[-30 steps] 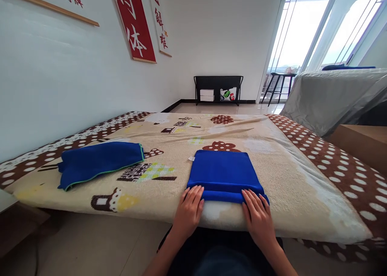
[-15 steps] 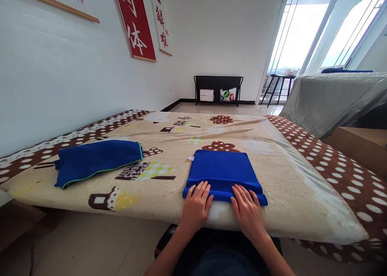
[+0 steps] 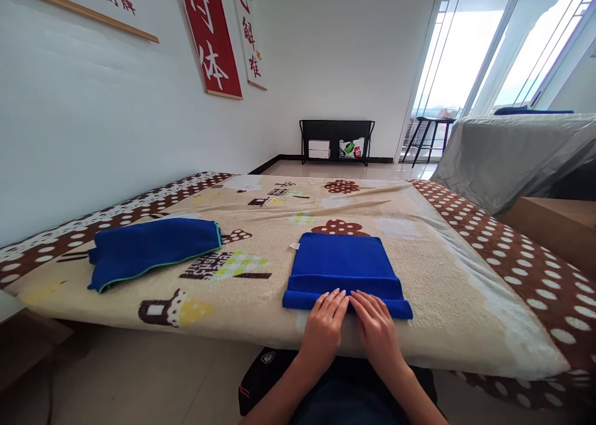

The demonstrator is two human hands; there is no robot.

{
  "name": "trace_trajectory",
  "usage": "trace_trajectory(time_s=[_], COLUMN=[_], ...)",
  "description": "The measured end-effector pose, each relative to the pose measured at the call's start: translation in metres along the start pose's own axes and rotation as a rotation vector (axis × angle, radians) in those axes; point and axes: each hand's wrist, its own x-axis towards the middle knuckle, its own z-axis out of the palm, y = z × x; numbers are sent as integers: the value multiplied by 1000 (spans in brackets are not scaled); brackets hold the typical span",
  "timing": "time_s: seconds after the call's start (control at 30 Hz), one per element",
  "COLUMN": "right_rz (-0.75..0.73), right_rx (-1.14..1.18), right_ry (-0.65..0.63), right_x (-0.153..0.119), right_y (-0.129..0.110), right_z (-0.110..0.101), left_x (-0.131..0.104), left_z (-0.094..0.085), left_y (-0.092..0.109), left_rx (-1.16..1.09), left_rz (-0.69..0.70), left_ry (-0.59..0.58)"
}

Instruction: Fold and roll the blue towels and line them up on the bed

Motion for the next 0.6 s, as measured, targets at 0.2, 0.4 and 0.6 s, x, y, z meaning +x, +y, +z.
trace_trajectory(time_s=[0.2, 0.4, 0.6], right_rz=[97, 144, 190], right_rx=[-81, -216, -304], right_ry=[-28, -24, 74], right_x=[3, -24, -20], right_y=[9, 60, 38], right_z=[1, -14, -14], left_x=[2, -37, -28], left_z=[-6, -30, -34], left_y=[-7, -62, -48], left_rx=[12, 149, 206], left_rz=[-97, -213, -324], left_ry=[-28, 25, 121])
